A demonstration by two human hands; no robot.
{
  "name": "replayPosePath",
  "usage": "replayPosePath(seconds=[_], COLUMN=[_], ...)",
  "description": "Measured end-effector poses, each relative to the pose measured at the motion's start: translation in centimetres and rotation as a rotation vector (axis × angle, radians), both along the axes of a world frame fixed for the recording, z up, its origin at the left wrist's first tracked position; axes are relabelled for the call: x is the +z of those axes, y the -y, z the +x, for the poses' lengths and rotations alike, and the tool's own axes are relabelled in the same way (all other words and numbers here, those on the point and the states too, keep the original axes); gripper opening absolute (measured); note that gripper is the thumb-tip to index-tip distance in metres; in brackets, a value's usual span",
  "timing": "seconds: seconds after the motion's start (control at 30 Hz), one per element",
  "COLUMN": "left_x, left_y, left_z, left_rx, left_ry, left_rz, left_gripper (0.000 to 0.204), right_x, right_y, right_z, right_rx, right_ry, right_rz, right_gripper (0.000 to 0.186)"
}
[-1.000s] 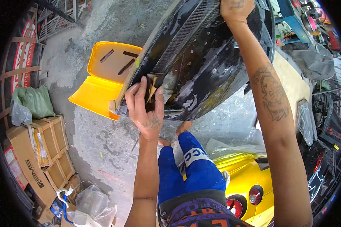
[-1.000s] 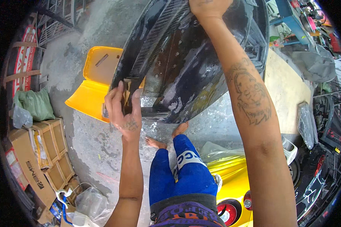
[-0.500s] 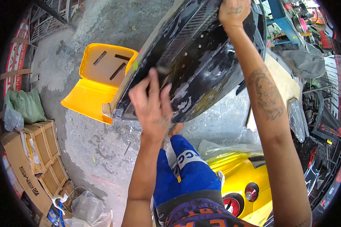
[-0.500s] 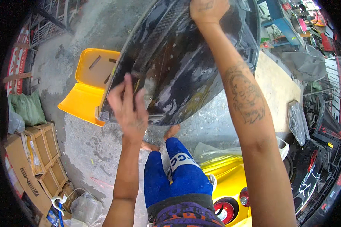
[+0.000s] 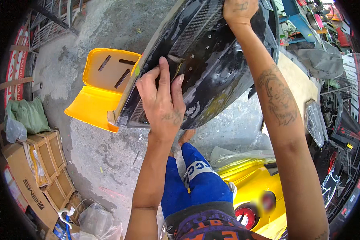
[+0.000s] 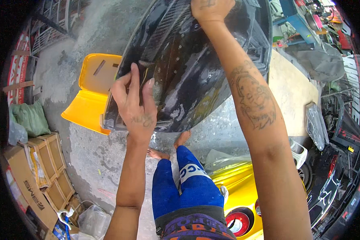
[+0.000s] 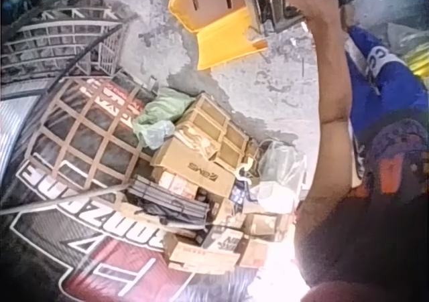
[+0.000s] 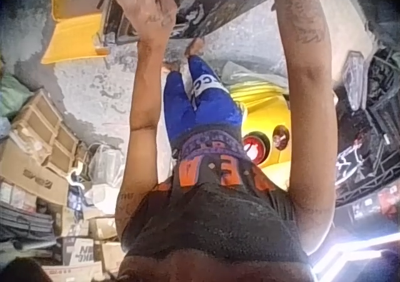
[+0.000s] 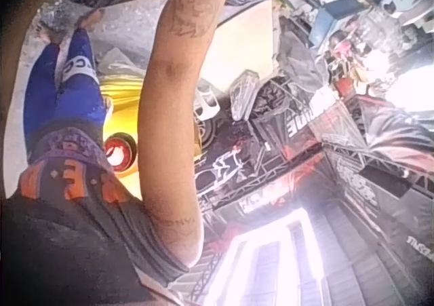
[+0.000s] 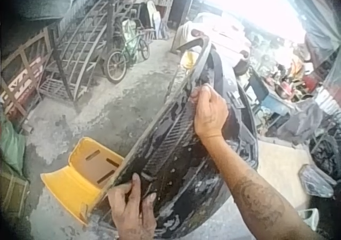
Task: Wet sanding a carbon fiber car part with sandpaper and a water-filled container.
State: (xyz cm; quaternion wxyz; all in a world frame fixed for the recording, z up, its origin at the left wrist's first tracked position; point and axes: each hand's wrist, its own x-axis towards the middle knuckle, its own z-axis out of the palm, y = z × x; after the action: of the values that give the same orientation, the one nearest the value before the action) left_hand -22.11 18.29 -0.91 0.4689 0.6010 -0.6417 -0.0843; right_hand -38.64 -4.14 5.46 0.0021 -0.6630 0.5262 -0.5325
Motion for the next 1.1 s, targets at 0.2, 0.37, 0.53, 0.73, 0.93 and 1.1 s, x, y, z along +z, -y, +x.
replayPosePath(seconds=[0.2,0.37,0.53,0.73,0.93,1.1], left_x=[-1.7,0.8,1.2,3.4,3.4,1.7], left_y=[-1.4,-0.5,-7.4,-2.3,-2.1,-5.0], left_z=[0.5,1.0,1.1,-1.2,-1.0,0.5], left_rx=[0.018,-0.05,-0.164,-0.314,-0.285,-0.25], left_ry=[0.017,-0.121,-0.674,-0.249,-0.049,-0.081], left_rz=[-0.025,-0.076,0.524,0.426,0.65,0.723], left_gripper=[0.047,0.048,0.085,0.109,0.113,0.113], right_x=[0.0,-0.4,0.2,-0.7,-0.7,-1.0], right_y=[-0.3,0.1,-0.4,0.5,1.0,1.1], right_z=[-0.3,0.3,-1.3,-0.3,-1.3,-1.6], right_rx=[-0.058,-0.141,-0.072,-0.066,-0.047,-0.009], right_ry=[-0.017,-0.119,-0.046,-0.024,-0.066,-0.037], right_rz=[0.05,0.067,0.064,0.044,0.022,0.034], right_gripper=[0.051,0.053,0.052,0.051,0.054,0.056])
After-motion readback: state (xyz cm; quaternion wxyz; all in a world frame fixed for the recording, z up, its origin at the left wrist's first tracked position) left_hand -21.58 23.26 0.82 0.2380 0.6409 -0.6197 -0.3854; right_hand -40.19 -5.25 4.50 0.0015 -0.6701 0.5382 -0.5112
